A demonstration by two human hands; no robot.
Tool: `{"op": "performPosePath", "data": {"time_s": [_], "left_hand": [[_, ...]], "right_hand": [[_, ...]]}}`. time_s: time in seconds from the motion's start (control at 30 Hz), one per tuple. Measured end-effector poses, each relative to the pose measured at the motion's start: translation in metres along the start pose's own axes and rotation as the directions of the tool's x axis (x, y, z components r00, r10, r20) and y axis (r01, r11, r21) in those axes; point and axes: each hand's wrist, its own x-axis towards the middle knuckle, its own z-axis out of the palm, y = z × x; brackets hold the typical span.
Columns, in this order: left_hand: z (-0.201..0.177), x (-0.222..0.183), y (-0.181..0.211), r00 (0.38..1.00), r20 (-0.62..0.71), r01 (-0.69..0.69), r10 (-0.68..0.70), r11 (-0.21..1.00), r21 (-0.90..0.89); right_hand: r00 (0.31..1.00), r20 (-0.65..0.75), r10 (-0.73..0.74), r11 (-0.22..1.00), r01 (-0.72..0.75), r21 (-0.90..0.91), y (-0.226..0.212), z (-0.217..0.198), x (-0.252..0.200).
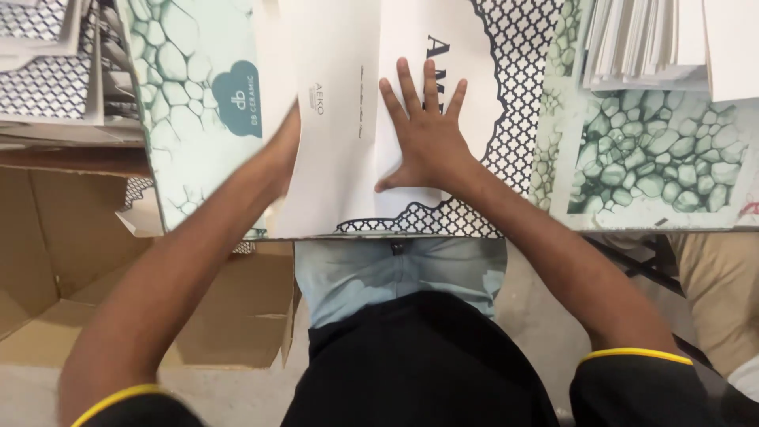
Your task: Fold and crease printed paper materials to form paper bags in a manufacturing setting.
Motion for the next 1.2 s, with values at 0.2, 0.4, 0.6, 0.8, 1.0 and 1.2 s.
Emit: {"op": "performPosePath", "data": {"time_s": [0.2,0.4,0.6,0.8,1.0,1.2], "left_hand": [[-0.001,-0.018,-0.025,0.987,-0.044,0.161,-0.158,0.982,0.099],[0.042,0.001,-0.039,0.959,-0.110,0.276,-0.262,0.949,0.149],[0.087,0.046,-0.069,0.925,-0.296,0.290,-0.239,0.947,0.138],[0.122,0.047,-0.081,0.912,-0.392,0.220,-0.120,0.950,0.223],[0.063,0.087,-0.071,0.850,-0.301,-0.176,0.432,0.771,0.612],[-0.013,0.177,-0.071,0.869,-0.143,-0.479,0.473,0.878,-0.010]], "right_hand": [[1.000,-0.022,0.002,1.000,-0.001,0.012,0.001,0.008,-0.001],[0.998,-0.066,0.024,0.999,-0.021,0.034,0.000,0.010,-0.003],[0.986,-0.164,0.006,0.999,0.001,0.039,0.043,0.034,0.014],[0.965,-0.144,0.219,0.808,-0.096,0.581,0.092,-0.025,0.053],[0.929,-0.371,-0.004,0.967,0.098,0.234,0.089,-0.020,0.031],[0.787,-0.596,-0.159,0.987,0.143,-0.074,0.050,0.000,-0.004]]}}
